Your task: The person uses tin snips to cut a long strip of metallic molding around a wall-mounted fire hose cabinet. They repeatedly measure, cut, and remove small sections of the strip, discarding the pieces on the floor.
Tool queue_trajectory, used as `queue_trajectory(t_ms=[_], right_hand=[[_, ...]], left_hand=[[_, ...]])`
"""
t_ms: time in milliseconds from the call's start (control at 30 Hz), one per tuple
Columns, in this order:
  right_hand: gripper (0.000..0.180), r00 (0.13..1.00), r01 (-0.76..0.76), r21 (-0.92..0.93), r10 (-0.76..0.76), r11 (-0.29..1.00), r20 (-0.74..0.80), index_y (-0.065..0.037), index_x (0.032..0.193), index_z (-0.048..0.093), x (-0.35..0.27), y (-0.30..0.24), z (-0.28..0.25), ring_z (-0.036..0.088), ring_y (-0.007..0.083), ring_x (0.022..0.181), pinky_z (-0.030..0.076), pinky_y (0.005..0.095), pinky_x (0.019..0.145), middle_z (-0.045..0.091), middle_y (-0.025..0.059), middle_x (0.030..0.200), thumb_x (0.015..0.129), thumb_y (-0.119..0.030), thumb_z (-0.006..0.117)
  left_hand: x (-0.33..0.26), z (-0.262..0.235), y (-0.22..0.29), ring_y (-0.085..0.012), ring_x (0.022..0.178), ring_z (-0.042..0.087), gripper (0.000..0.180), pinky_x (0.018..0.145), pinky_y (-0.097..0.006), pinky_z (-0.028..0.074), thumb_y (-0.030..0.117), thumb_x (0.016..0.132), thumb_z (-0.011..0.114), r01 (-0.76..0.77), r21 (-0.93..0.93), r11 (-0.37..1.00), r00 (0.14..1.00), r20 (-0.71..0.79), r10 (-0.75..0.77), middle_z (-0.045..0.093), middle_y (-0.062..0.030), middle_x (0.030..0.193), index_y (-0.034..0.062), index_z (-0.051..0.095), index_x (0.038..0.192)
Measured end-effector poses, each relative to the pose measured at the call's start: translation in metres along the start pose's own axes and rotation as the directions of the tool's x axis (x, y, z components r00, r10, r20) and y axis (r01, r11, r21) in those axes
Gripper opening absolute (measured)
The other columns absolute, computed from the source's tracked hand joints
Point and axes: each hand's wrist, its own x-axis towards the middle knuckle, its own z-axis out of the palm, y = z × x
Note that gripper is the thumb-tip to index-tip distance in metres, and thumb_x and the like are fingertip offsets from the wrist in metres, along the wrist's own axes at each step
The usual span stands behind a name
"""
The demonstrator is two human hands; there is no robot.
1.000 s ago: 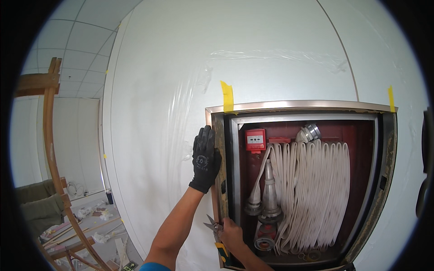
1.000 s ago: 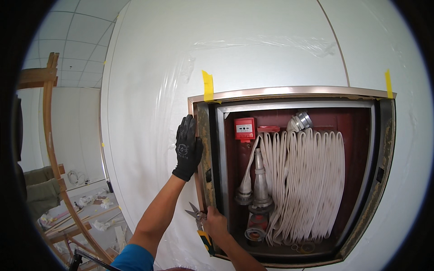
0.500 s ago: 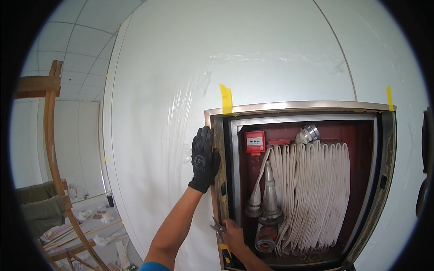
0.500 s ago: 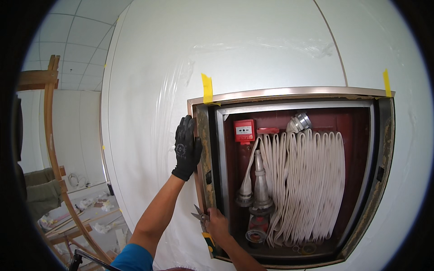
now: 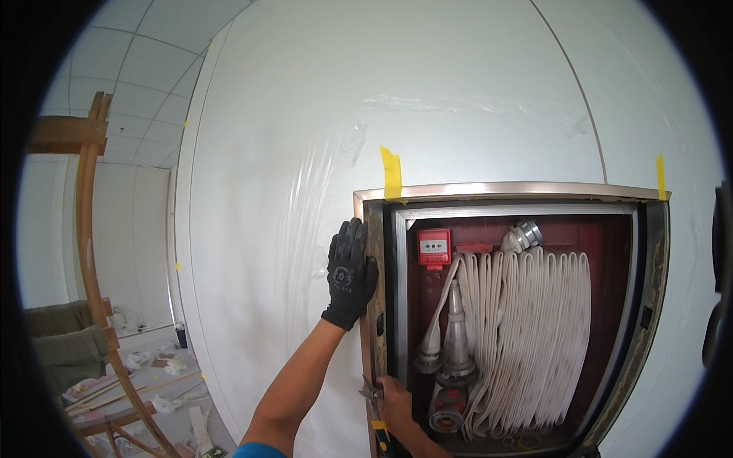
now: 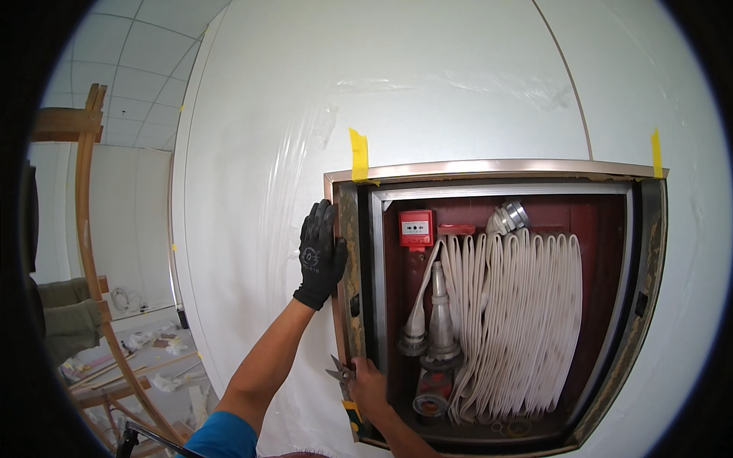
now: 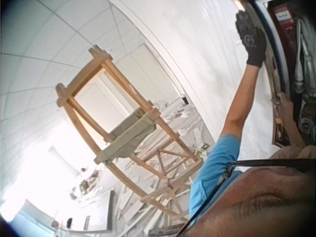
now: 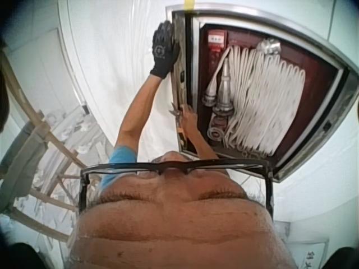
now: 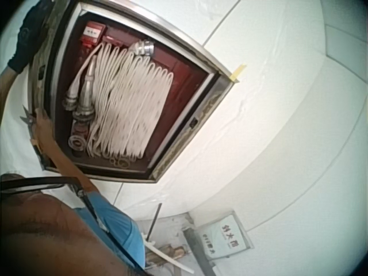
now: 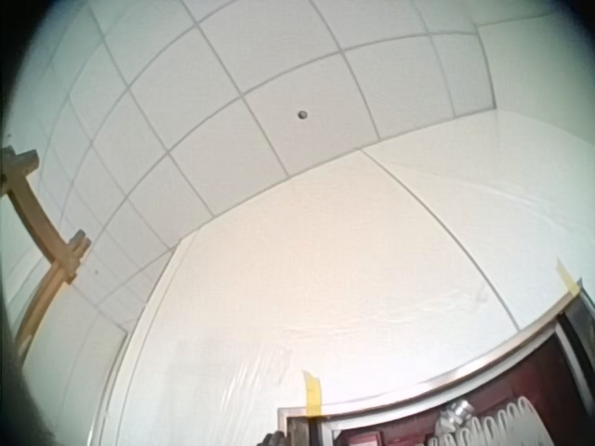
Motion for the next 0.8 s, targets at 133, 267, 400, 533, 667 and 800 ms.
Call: queue_trajectory(t_ms=[133,267,400,533,667,800], right_hand=[[0.039,1.0,-0.009,-0.013,0.009,1.0,-0.006,-0.002,0.106,0.06,0.0,-0.002,-0.004,0.067,0.0384,0.081,0.055,0.043,0.068,0.065,0.02,0.095,0.071,0.003,0.077],[0.039,1.0,-0.008,0.009,0.008,1.0,0.018,-0.002,0.107,0.059,-0.004,0.006,0.0,0.067,0.0383,0.082,0.055,0.0429,0.069,0.065,0.0196,0.095,0.072,0.004,0.075],[0.039,1.0,-0.003,0.008,0.003,1.0,0.01,-0.002,0.107,0.059,-0.003,0.005,0.002,0.067,0.0377,0.083,0.055,0.0427,0.068,0.064,0.0191,0.096,0.073,0.004,0.074],[0.037,1.0,0.009,-0.013,-0.009,1.0,0.005,-0.002,0.107,0.059,-0.001,-0.001,0.001,0.067,0.0374,0.083,0.055,0.0426,0.068,0.064,0.0194,0.095,0.073,0.004,0.074],[0.034,0.996,0.061,-0.035,-0.063,0.998,-0.065,-0.002,0.107,0.059,0.003,0.003,-0.007,0.067,0.0362,0.083,0.055,0.0427,0.068,0.065,0.0195,0.096,0.076,0.002,0.072],[0.012,0.977,0.139,0.0,-0.137,0.99,-0.163,-0.004,0.097,0.064,0.002,0.028,0.032,0.069,0.0183,0.074,0.056,0.0327,0.063,0.069,0.0101,0.085,0.088,-0.009,0.07]], left_hand=[[0.005,-0.003,0.005,-0.0427,0.139,0.039,0.063,0.117,-0.052,0.029,0.006,0.085,0.055,-0.006,-0.023,1.0,1.0,-0.019,0.006,0.042,-0.0245,0.149,-0.0017,0.04,0.145],[0.0,0.001,0.0,-0.0433,0.138,0.039,0.063,0.116,-0.052,0.03,0.007,0.085,0.055,-0.012,-0.028,1.0,0.999,-0.036,0.011,0.042,-0.025,0.149,-0.0015,0.04,0.145],[0.0,0.0,-0.001,-0.0417,0.14,0.038,0.064,0.117,-0.052,0.028,0.01,0.085,0.057,-0.005,-0.019,1.0,1.0,-0.013,0.005,0.042,-0.0243,0.149,-0.0016,0.039,0.145],[0.0,0.0,-0.005,-0.0414,0.141,0.036,0.066,0.117,-0.052,0.027,0.012,0.084,0.058,-0.028,-0.01,1.0,0.999,-0.02,0.028,0.04,-0.0241,0.15,-0.0017,0.039,0.146],[0.014,-0.003,0.002,-0.0419,0.143,0.033,0.068,0.118,-0.052,0.026,0.017,0.086,0.06,-0.055,-0.001,0.998,0.998,-0.032,0.055,0.038,-0.0239,0.152,0.0,0.036,0.148],[-0.016,0.0,-0.029,-0.0418,0.144,0.033,0.084,0.118,-0.051,0.026,0.026,0.084,0.073,-0.147,0.088,0.985,0.989,0.031,0.145,0.037,-0.0229,0.154,0.0003,0.032,0.152]])
